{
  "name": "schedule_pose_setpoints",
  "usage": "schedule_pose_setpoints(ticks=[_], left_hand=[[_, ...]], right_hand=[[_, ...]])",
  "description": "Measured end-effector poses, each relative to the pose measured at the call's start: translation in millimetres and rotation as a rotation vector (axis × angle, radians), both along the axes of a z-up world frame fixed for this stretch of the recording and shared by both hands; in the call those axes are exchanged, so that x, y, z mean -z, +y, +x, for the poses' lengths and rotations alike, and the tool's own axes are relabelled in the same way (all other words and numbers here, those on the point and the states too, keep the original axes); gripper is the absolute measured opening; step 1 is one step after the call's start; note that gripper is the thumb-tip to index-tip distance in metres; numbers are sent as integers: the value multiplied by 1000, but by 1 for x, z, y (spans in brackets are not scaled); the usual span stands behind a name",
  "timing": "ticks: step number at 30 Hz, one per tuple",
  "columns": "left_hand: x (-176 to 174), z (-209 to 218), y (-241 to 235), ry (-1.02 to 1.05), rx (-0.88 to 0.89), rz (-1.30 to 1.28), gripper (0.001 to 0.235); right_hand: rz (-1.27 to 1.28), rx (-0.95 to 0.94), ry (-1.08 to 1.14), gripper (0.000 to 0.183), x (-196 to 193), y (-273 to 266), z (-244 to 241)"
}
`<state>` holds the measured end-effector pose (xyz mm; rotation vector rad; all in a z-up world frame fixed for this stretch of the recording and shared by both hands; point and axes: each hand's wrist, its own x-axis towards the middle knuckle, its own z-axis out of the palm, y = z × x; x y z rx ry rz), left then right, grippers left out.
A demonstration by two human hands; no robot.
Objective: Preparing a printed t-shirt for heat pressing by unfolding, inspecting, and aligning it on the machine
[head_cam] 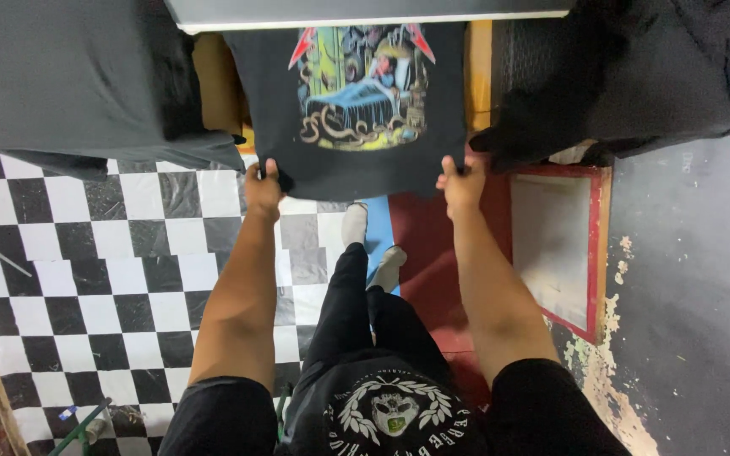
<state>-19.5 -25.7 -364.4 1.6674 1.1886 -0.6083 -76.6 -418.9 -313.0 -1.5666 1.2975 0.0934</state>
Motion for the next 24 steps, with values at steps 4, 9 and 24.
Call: schedule_pose_setpoints(ticks=[4,9,24], left_hand=[[-5,52,-15,-82,-37,56,53],[11,51,-4,-129,-100,-50,56],[-19,23,15,-120,-90,257,30]], right_hand=[[-11,5,-73,36,6,-18,56],[-16,-118,14,44,15,-17,57],[-356,-368,303,42,68,-36,0]])
